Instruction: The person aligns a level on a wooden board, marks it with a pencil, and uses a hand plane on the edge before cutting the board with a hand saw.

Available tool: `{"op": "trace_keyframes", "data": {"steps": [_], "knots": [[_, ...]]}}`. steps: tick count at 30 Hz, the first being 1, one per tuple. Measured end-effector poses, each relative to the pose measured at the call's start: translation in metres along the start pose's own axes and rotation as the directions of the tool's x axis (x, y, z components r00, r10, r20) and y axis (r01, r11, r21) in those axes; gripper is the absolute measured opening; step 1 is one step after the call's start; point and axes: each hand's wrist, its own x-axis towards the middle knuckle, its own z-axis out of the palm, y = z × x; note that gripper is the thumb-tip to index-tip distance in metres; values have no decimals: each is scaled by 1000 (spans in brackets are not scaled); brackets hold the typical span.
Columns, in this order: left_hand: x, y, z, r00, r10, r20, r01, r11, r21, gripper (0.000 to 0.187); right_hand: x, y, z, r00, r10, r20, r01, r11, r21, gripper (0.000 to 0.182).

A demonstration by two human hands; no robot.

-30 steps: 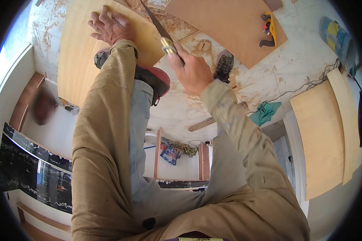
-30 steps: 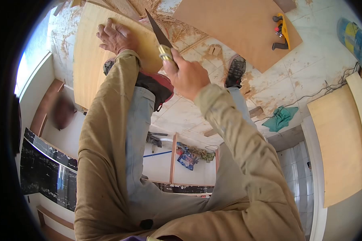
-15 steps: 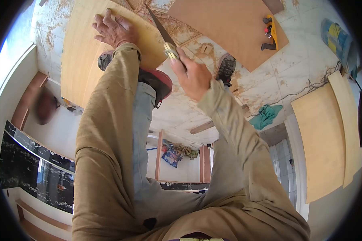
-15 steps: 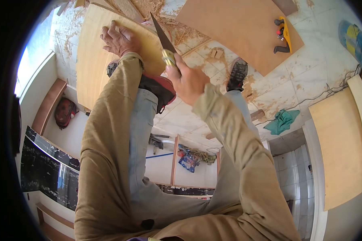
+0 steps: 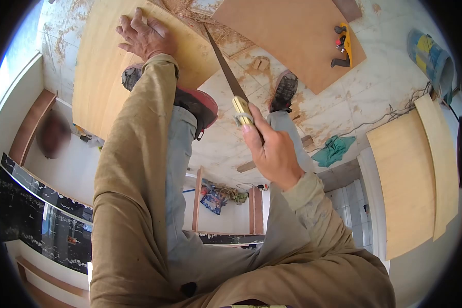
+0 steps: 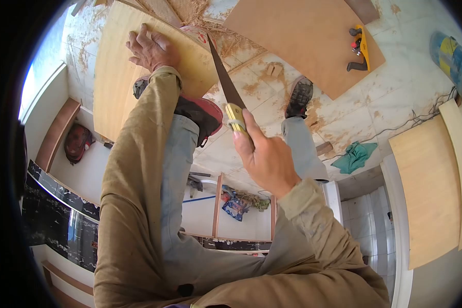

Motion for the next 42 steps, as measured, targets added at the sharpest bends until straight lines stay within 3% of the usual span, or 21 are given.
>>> {"op": "trace_keyframes", "data": {"steps": [3, 6, 9, 12, 13, 16, 19, 21, 23, 25, 27, 28, 31, 34, 35, 38, 42], "knots": [[1, 5, 0, 1000, -8, 9, 8, 1000, -4, 46, 102, 14, 41, 1000, -8, -5, 7, 992, -128, 60], [0, 0, -1, 1000, 5, 18, -5, 1000, 16, 47, 108, 6, 44, 999, 34, -1, -34, 997, -73, 60], [0, -2, 4, 1000, 7, -11, -7, 1000, 6, 47, 1, 8, 10, 999, 5, -33, -5, 1000, -10, 57], [-7, -2, 3, 1000, 9, -6, -10, 1000, -12, 46, 27, 7, 9, 997, 68, 44, -66, 997, -47, 56], [-7, -4, 4, 1000, 0, 4, 0, 1000, -8, 46, 68, 13, 24, 1000, -3, 23, 5, 996, -94, 56], [5, -3, 3, 1000, 5, -28, -5, 1000, -4, 45, 126, 6, 47, 1000, 17, -25, -19, 996, -91, 55], [3, 2, 2, 1000, 9, 1, -9, 1000, 7, 44, 31, 5, 19, 999, 45, -8, -46, 997, -68, 55], [4, 0, 2, 1000, 2, -8, -2, 1000, 15, 44, 2, 9, 8, 997, -51, -59, 49, 998, -32, 56], [-1, 4, 1, 1000, -6, -31, 6, 1000, -5, 44, 20, 9, 7, 996, 65, 60, -60, 995, -82, 58], [-7, 1, -1, 1000, -3, -12, 3, 1000, 20, 44, 99, 22, 44, 999, -39, -24, 35, 989, -147, 60], [2, -1, 5, 998, 12, -61, -10, 1000, 23, 44, 112, 15, 51, 998, -35, -43, 30, 994, -109, 60], [-1, -4, 5, 999, 11, -50, -9, 1000, 23, 44, 108, 14, 51, 999, -10, -49, 5, 996, -94, 61], [1, -2, 8, 999, 8, -51, -7, 1000, 10, 44, -1, 7, 7, 998, 57, 16, -55, 995, -86, 60], [-1, -6, 6, 999, 32, -39, -32, 999, 13, 44, 9, -1, 4, 994, 98, 52, -90, 987, -130, 58], [-3, -4, 4, 999, 28, -33, -28, 1000, 4, 45, 42, 17, 22, 1000, 4, 3, -3, 977, -215, 55], [0, -11, 8, 998, 17, -55, -17, 1000, 11, 45, 103, 68, 38, 999, -33, -23, 28, 980, -195, 54], [2, -13, 10, 998, 30, -47, -30, 1000, -5, 45, 10, 17, -11, 993, 81, -83, -80, 997, 25, 52]]}}
